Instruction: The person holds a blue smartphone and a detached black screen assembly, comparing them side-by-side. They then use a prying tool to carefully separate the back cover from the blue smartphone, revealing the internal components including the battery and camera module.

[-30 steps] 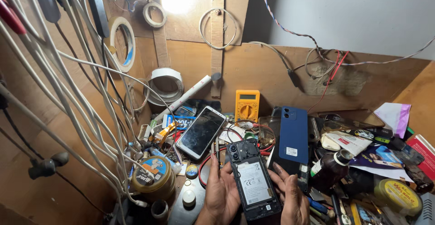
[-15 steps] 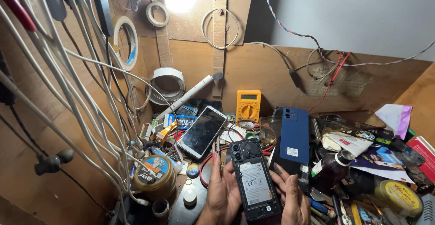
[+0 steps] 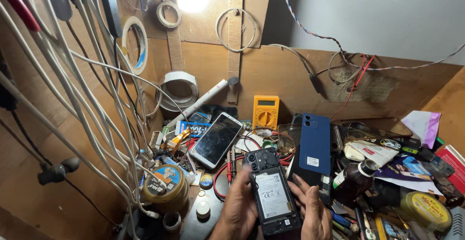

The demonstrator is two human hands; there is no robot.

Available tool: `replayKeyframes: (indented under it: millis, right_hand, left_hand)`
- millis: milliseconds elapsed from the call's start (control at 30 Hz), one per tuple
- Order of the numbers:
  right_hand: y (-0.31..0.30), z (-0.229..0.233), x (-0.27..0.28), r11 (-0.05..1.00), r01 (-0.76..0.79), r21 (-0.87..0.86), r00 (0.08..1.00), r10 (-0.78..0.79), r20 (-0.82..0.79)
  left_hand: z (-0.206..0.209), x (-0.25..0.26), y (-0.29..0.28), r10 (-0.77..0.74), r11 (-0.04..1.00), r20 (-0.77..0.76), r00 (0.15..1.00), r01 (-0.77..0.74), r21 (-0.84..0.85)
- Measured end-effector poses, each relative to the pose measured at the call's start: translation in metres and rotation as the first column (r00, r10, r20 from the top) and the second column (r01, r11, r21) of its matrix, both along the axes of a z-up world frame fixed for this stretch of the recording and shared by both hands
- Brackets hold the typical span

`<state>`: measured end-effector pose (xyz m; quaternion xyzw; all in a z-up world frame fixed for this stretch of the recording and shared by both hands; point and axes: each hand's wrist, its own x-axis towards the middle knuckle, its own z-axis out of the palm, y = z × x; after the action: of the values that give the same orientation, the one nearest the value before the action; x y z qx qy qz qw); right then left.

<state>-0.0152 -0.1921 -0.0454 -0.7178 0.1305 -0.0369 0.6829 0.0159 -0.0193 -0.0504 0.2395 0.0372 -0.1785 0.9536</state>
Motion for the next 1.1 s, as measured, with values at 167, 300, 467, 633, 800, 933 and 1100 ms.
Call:
replayKeyframes:
  millis: [167,300,467,633,800,933,1100]
  right_hand:
    - [0.002,0.004,-0.004,1.000,-0.010,0.005,1.000,0.010,0.027]
    - [0.002,0.006,-0.005,0.998,-0.016,-0.061,1.000,0.017,0.007]
    - [0.004,0.009,-0.005,0.997,-0.028,-0.066,1.000,0.028,0.002]
    - [0.004,0.012,-0.005,0.988,-0.011,-0.155,0.998,0.002,-0.056]
    - [0.005,0.013,-0.007,0.994,-0.014,-0.108,1.000,0.013,-0.014]
    - [0.005,0.012,-0.008,0.997,-0.011,-0.077,1.000,0.011,0.002]
    - [0.006,0.015,-0.009,0.992,0.002,-0.124,1.000,-0.006,-0.025]
  left_hand:
    - [-0.022,0.006,-0.009,0.121,0.954,0.261,0.958,-0.186,0.237]
    - [-0.024,0.006,-0.011,0.143,0.942,0.281,0.949,-0.218,0.254]
    - [-0.011,0.000,-0.010,0.145,0.944,0.244,0.959,-0.208,0.255]
    - [-0.003,-0.004,-0.009,0.137,0.945,0.226,0.965,-0.195,0.263]
    - [-0.001,-0.003,-0.009,0.132,0.946,0.237,0.963,-0.194,0.261]
    - [0.003,-0.006,-0.007,0.114,0.943,0.240,0.964,-0.181,0.281]
    - [0.009,-0.011,-0.007,0.121,0.932,0.246,0.962,-0.196,0.306]
